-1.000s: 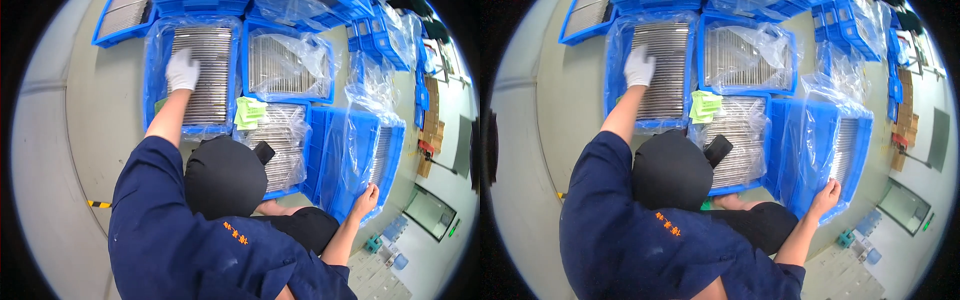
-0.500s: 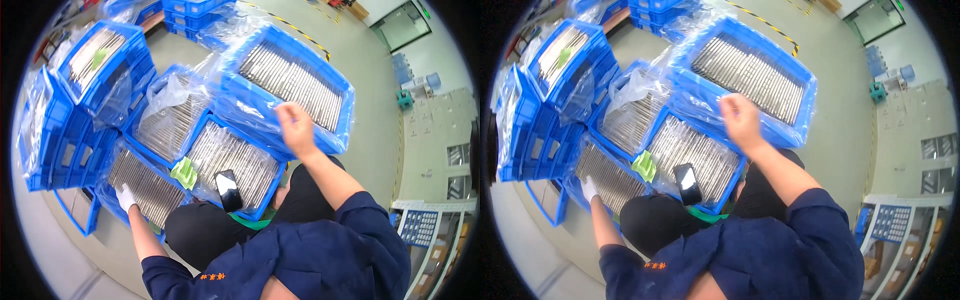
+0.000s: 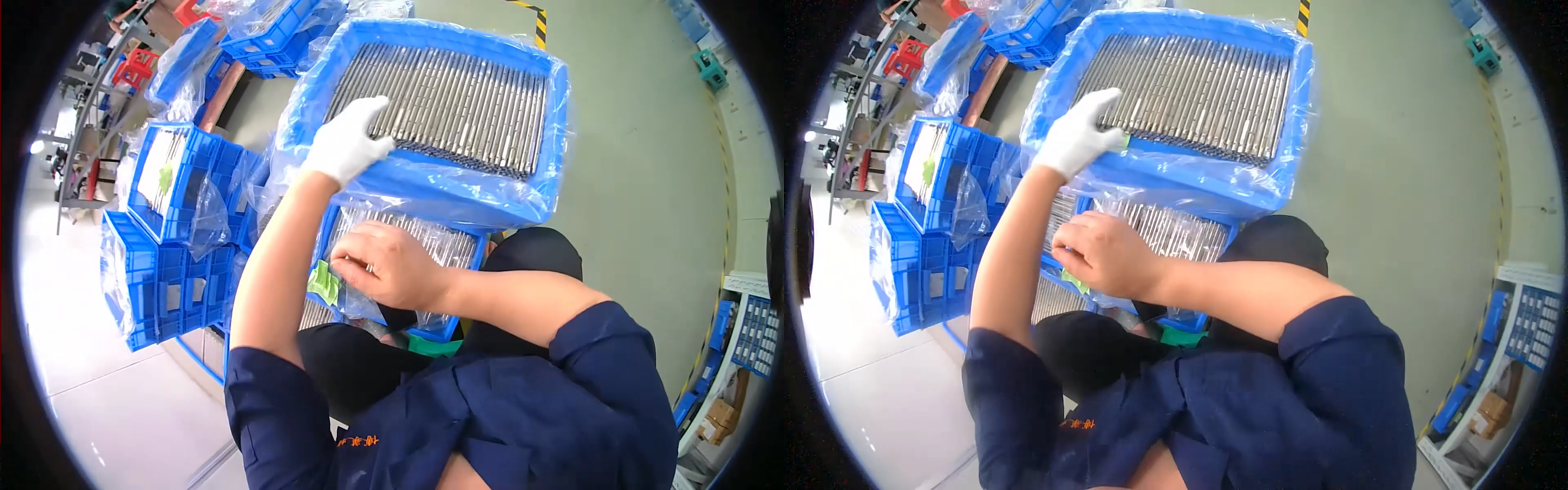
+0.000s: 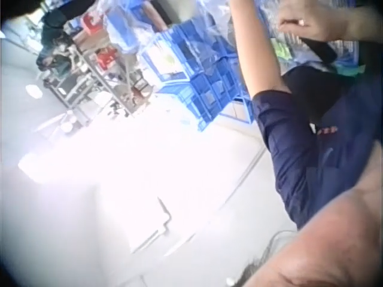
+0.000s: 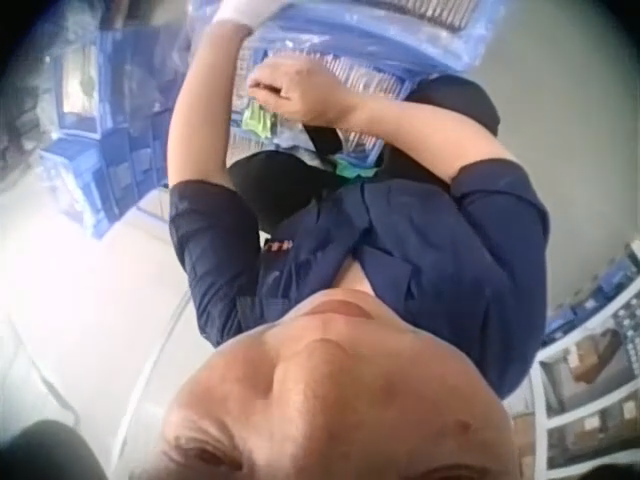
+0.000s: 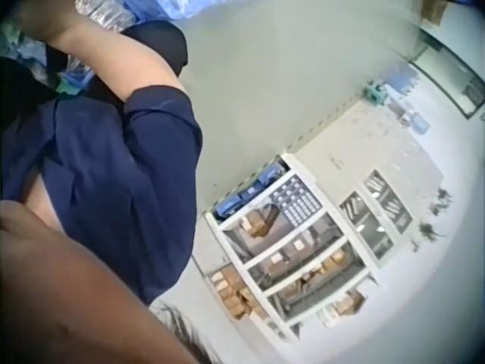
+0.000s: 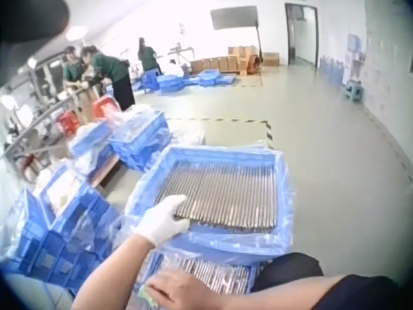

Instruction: The recorder is inspecting, sorting, and arranging cylindrical metal rods from storage bins at a manufacturing workstation.

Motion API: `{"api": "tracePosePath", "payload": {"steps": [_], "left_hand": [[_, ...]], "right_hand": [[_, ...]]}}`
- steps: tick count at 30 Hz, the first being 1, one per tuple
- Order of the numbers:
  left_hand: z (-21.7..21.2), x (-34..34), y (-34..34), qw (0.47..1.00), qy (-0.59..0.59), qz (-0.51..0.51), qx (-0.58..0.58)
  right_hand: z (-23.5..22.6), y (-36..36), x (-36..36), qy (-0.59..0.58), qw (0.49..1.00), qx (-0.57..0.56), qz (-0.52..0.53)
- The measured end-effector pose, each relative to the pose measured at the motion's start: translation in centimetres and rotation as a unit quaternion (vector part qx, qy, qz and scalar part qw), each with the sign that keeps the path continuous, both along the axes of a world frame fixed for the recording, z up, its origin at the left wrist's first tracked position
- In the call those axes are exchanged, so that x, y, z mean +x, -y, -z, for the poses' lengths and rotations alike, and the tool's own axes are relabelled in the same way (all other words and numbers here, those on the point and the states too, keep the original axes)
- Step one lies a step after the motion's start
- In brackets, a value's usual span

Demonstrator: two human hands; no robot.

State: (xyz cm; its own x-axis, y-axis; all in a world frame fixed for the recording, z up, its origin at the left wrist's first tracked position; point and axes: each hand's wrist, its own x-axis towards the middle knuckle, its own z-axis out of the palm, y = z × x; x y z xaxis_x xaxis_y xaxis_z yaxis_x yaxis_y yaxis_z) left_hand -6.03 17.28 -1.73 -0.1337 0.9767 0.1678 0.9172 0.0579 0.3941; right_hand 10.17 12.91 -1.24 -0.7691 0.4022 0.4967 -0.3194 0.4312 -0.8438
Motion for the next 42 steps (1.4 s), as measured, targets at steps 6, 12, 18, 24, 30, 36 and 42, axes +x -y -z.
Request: {"api": "tracePosePath", "payload": {"steps": [6,12,18,24,30,36,42], "left_hand": [[2.2,3.7,-5.8,0.97,-0.167,-0.003,-0.178],[2.1,4.0,-5.9,0.97,-0.157,-0.008,-0.185],[2.2,3.8,-5.8,0.972,-0.142,-0.033,-0.184],[2.6,0.7,-5.9,0.984,-0.076,-0.054,-0.149],[2.9,5.6,-8.8,0.94,-0.15,-0.241,-0.189],[3.2,4.4,-8.4,0.928,-0.12,-0.307,-0.171],[3.1,4.5,-9.0,0.933,-0.108,-0.294,-0.179]], "right_hand": [[-0.8,-1.4,2.0,-0.024,0.997,-0.073,0.002],[-1.2,-2.8,3.4,-0.028,0.996,-0.089,0.01],[-1.5,-4.0,3.7,-0.025,0.991,-0.13,0.018],[-2.5,-3.8,2.6,-0.027,0.989,-0.142,-0.007],[-2.3,-4.3,3.6,-0.002,0.987,-0.159,0.025],[-2.9,-5.5,3.4,-0.016,0.981,-0.19,0.048],[-3.0,-6.4,3.3,-0.017,0.976,-0.209,0.065]]}}
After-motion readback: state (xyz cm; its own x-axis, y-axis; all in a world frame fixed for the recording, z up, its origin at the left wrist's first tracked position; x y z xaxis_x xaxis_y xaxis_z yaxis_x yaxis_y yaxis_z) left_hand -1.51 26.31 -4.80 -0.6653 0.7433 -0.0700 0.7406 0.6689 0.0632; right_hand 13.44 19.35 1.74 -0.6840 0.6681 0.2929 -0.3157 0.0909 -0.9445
